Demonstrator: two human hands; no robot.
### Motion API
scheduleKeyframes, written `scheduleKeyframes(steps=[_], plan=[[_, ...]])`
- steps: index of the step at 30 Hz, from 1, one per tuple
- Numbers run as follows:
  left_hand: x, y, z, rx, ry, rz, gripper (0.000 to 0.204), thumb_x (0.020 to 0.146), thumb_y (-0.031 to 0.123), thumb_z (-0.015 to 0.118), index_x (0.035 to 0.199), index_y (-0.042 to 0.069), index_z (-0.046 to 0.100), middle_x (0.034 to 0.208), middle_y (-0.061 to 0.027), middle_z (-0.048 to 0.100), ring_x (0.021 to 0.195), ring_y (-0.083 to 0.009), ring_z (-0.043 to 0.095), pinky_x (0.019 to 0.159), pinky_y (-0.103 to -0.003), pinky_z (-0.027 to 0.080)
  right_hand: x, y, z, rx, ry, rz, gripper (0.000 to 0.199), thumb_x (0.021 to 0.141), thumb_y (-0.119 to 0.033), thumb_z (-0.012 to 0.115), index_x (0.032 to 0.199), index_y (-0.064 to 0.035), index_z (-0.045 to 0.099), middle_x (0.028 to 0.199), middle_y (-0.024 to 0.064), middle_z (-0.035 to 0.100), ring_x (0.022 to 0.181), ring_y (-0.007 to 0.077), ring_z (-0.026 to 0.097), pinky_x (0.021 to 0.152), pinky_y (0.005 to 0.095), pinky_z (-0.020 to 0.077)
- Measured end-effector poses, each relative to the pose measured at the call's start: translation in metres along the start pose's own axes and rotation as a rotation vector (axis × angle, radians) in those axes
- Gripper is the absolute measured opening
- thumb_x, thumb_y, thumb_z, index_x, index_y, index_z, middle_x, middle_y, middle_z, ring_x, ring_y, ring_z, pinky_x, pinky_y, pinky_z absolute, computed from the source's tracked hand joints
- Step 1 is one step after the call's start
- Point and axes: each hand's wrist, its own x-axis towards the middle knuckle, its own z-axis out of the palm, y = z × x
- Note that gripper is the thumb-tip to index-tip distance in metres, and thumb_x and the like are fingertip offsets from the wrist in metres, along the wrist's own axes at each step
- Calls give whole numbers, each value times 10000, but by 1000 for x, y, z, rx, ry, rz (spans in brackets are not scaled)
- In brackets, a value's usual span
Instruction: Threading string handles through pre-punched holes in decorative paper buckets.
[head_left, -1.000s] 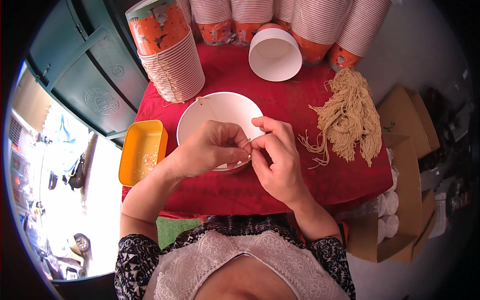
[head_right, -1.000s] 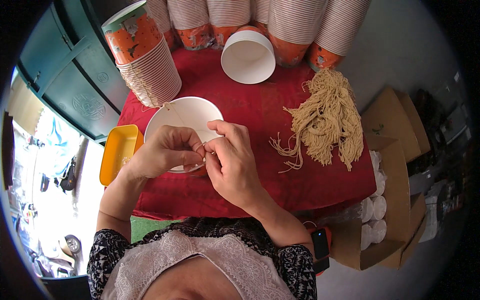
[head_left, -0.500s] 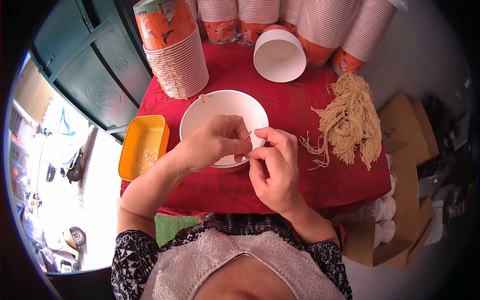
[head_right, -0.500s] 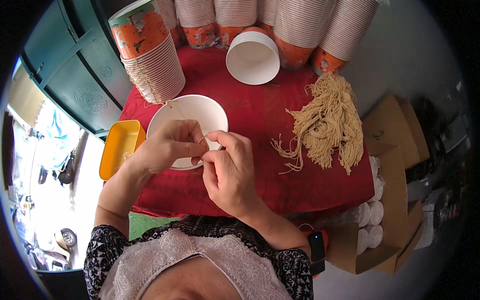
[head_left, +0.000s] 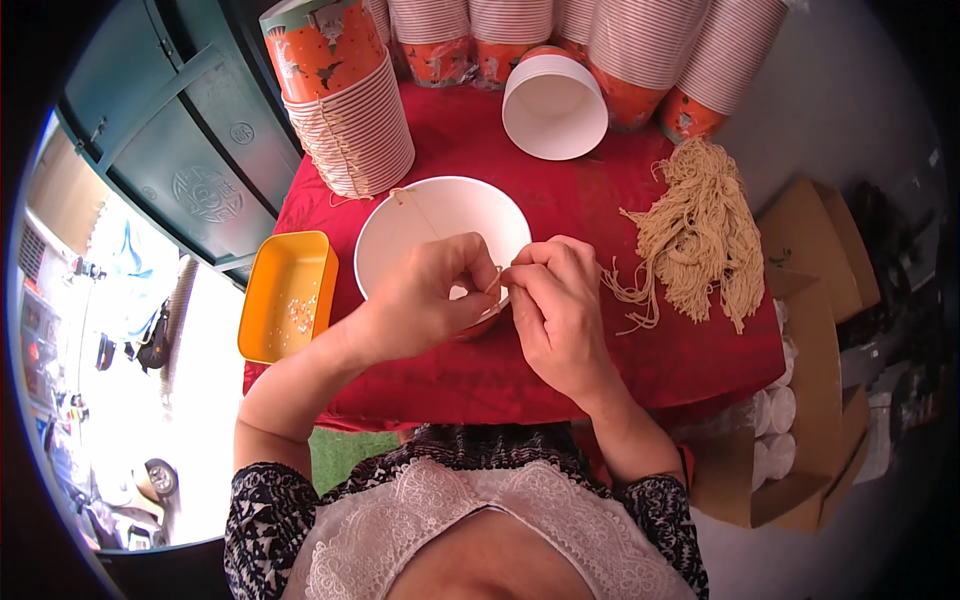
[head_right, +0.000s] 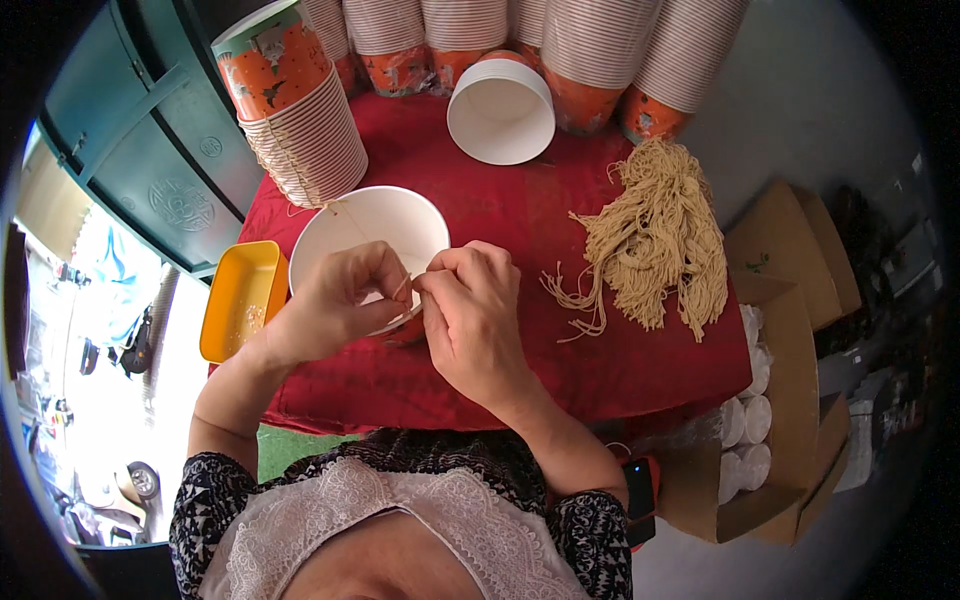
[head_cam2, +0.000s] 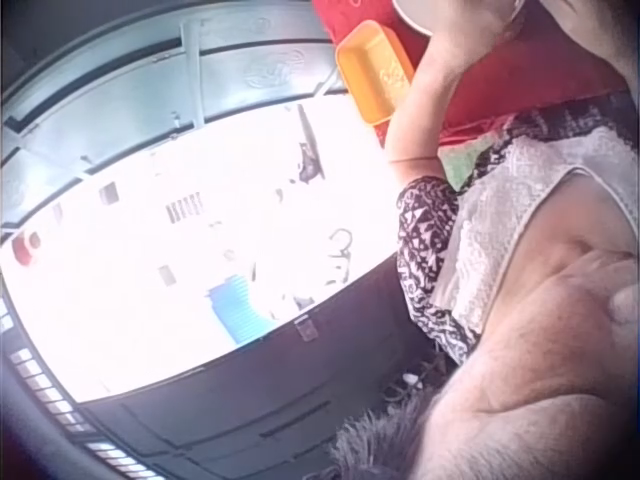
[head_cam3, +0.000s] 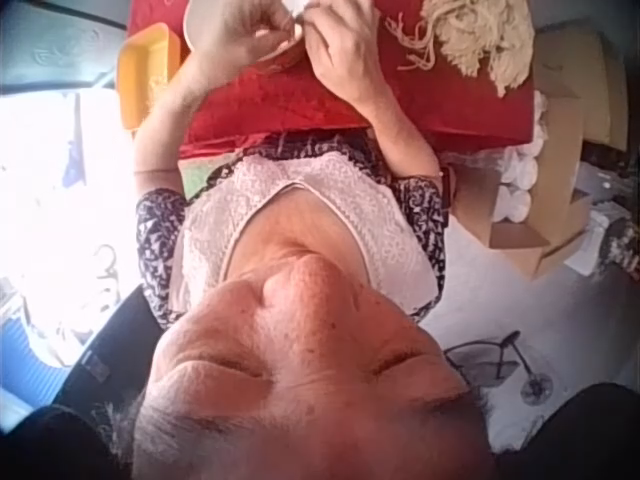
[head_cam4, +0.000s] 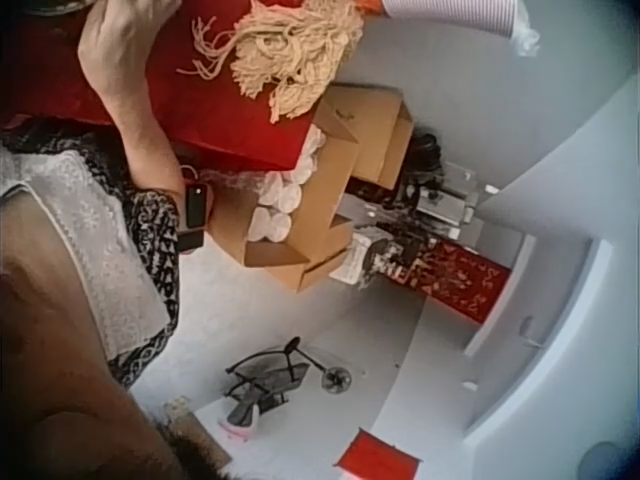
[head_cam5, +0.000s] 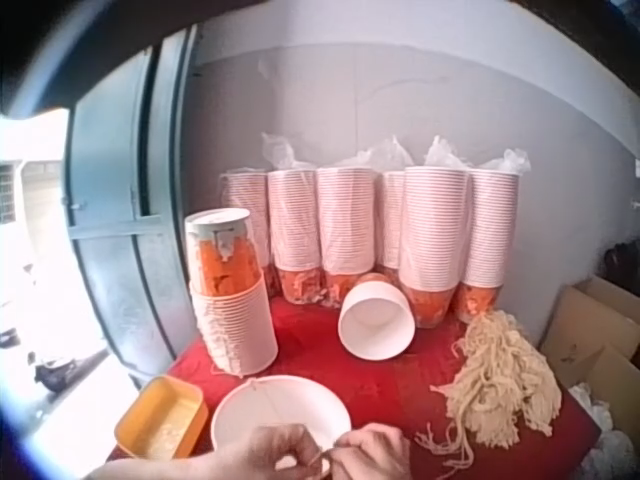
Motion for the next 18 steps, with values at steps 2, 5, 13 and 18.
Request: scheduleKeyframes(steps=[2,5,13,18], plan=[[-3,0,7,136,67,153,122,822,-40,669,867,10,567,809,-68,630,707,-161,608,629,-303,494,0,1,0,30,-15,16,125,783,13,674,898,-34,666,983,55,591,1028,288,517,870,417,398],[-5,5,15,409,232,353,196,780,-103,666,842,29,535,773,-82,556,678,-227,574,611,-330,468,1,0,-2,74,-58,42,140,787,12,666,921,-26,682,980,59,577,1018,289,505,876,420,399],[-11,-2,23,608,280,441,249,748,-37,701,883,39,507,842,-126,534,746,-333,571,651,-427,487,2,0,-5,108,-157,80,173,799,3,665,967,-30,687,1019,64,556,1057,290,469,920,420,375],[-11,-3,23,606,275,480,249,755,-37,703,897,37,513,855,-125,538,762,-329,570,666,-423,490,2,4,-7,152,-171,86,141,800,3,676,935,-36,660,1006,67,548,1039,290,469,917,422,376]])
